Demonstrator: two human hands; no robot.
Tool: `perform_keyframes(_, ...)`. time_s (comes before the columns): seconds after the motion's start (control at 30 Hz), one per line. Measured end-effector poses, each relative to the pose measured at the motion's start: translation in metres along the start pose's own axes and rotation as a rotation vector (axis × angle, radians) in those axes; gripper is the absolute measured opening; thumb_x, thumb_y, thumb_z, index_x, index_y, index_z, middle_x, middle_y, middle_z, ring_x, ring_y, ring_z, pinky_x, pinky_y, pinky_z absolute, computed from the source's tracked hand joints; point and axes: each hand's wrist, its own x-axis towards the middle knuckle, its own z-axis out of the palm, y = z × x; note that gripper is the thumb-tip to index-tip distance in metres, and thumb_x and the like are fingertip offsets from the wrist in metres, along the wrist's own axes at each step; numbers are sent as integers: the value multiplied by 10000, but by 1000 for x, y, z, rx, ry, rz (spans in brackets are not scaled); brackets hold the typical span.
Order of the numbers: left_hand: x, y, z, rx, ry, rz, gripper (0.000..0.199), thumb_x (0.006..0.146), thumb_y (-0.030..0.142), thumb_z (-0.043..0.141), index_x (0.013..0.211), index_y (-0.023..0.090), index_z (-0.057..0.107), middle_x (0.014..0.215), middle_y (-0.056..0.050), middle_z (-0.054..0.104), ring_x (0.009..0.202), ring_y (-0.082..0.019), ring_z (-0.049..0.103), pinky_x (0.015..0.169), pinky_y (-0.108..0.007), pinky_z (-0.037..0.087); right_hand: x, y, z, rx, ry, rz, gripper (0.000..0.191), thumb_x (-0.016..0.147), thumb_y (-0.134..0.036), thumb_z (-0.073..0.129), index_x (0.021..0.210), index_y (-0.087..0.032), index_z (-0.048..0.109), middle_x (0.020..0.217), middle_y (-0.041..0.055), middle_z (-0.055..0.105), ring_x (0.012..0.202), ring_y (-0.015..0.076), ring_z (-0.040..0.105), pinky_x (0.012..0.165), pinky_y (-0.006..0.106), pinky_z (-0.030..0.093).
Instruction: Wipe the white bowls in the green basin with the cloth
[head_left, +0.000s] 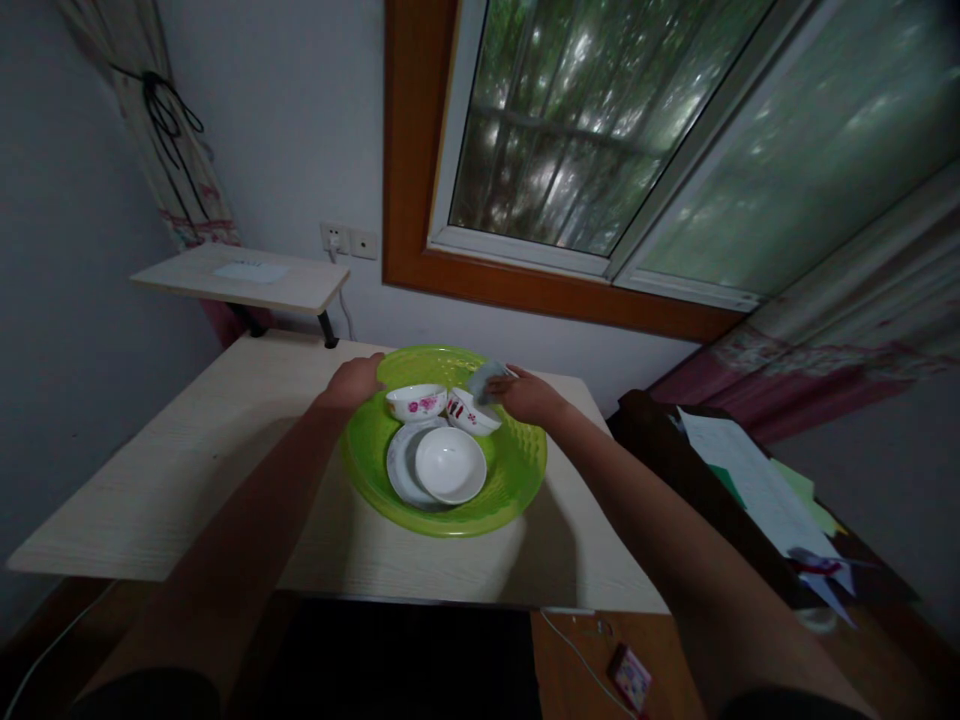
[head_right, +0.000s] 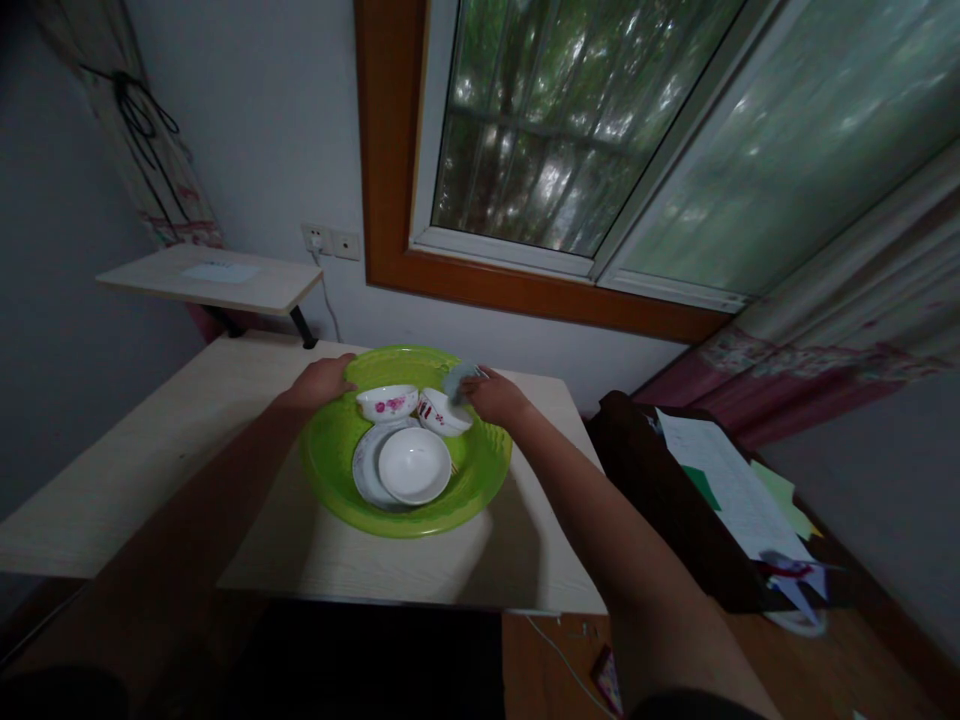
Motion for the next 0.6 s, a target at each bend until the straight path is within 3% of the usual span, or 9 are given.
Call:
perform_keyframes(0.17,6,3,-2,114,-42,35,667,972,313,744,1623,240,619,1479,-192,765,1376,-364,720,1109,-396,535,26,-7,5,-20,18,-34,487,1082,-67,483,1420,-207,805,1593,107,722,1602,256,580,1423,511,290)
perform_keyframes(0.3,9,3,-2,112,-51,46,679,970,310,744,1634,248,615,1487,-191,762,1370,-369,721,1104,-401,536,40,-16,12,-31,12,-34,477,1115,-104,469,1451,-224,786,1640,78,688,1631,242,541,1450,513,223)
perform_keyframes(0.47,9,3,-1,85,-43,52,676,961,295,752,1623,235,631,1467,-205,767,1357,-385,724,1101,-426,537,43,-19,15,1,30,-15,499,1116,-115,446,1461,-240,784,1643,63,690,1629,252,539,1463,525,175)
perform_keyframes(0.6,8,4,0,86,-32,27,681,957,300,752,1626,261,630,1473,-199,766,1354,-379,725,1094,-424,543,34,-19,12,1,25,-10,463,1091,-122,466,1329,-235,847,1535,85,772,1553,264,612,1459,514,159)
